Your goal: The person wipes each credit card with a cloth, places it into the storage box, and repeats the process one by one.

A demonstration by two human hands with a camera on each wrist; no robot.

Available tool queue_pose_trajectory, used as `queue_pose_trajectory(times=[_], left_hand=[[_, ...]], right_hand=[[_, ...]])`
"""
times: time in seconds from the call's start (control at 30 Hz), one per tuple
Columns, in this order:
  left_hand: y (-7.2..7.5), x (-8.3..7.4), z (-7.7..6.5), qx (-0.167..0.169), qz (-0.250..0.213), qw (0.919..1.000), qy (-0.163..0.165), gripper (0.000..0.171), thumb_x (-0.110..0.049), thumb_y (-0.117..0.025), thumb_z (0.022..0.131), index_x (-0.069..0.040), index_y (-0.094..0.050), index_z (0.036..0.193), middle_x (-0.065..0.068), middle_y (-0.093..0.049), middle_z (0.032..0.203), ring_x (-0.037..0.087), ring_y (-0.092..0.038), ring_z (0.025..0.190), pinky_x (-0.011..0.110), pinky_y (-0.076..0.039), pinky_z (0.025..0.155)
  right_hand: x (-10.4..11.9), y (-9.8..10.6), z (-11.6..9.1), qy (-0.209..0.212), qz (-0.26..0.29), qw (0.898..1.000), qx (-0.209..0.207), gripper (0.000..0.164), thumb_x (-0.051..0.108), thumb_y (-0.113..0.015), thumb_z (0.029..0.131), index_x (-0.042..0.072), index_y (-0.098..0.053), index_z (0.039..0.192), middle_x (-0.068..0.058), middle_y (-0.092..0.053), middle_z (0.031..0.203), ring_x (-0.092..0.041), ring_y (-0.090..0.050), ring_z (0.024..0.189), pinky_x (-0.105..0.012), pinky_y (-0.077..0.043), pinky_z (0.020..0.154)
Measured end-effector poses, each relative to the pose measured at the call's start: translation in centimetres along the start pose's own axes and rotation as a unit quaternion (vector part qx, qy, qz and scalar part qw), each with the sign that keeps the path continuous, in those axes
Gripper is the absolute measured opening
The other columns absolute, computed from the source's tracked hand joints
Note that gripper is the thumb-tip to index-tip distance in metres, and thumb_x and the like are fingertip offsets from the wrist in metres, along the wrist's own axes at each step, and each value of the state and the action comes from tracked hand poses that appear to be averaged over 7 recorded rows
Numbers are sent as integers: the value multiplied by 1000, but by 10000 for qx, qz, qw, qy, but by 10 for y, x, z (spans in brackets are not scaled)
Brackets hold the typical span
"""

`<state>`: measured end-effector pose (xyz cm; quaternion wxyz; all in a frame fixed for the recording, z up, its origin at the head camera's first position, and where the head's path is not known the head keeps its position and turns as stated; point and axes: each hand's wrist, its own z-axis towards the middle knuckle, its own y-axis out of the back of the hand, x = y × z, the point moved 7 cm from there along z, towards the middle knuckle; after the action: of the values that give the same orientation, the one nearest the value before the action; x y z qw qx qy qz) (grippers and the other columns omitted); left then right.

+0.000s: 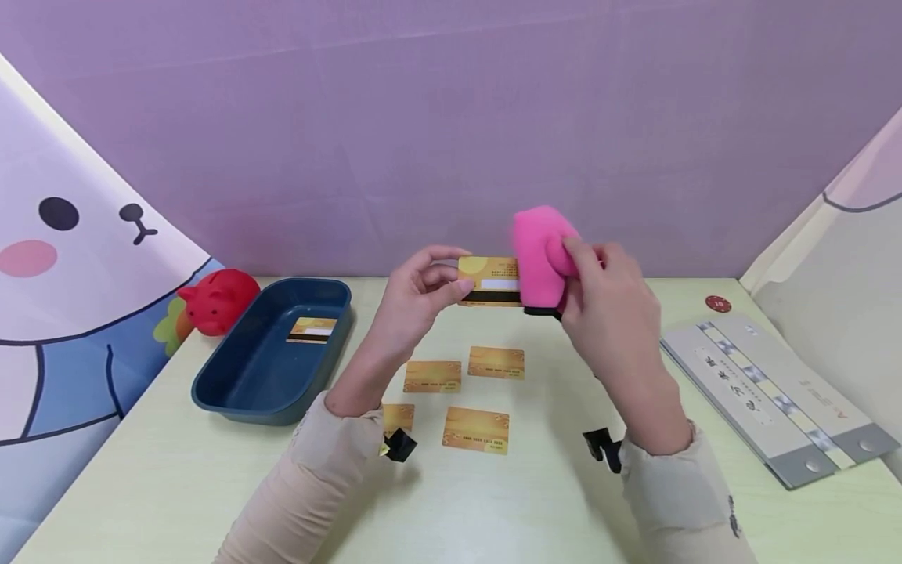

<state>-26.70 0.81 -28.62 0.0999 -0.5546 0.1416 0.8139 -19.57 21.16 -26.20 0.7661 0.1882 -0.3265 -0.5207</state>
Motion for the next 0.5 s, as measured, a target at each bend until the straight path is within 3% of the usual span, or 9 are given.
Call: queue_pose_trajectory(times=[0.17,0.33,0.43,0.5], left_hand=[[5,-6,-1,43,-276,9995,-117,32,-3,-68,93,-8,-63,124,-3,-69,83,14,-58,75,23,-46,70],[16,-21,-6,30,-584,9978,-299,34,-2,-66,95,-4,-61,128,-8,-70,84,12,-62,79,23,-51,75],[33,-33,-7,-118,-538,9980,-307,36,-1,-66,94,-4,-60,129,-8,-71,86,11,-61,78,22,-50,71],[52,-38,-3,-308,-291,9988,-248,36,-4,-67,94,-6,-60,130,-5,-71,89,14,-63,79,22,-49,69]], right_hand=[[-11,7,3,-263,45,9996,-74,44,4,-58,92,7,-60,135,-27,-58,113,-45,-54,102,-63,-43,69],[-17,15,3,-387,114,9986,-333,41,6,-57,93,7,-61,134,-28,-59,114,-47,-54,102,-66,-40,68],[-21,20,3,-444,163,9979,-445,40,7,-57,94,6,-62,133,-28,-59,115,-48,-55,103,-68,-40,69],[-21,24,3,-442,180,9976,-502,39,8,-57,94,6,-62,132,-28,-59,116,-47,-55,103,-68,-40,69]])
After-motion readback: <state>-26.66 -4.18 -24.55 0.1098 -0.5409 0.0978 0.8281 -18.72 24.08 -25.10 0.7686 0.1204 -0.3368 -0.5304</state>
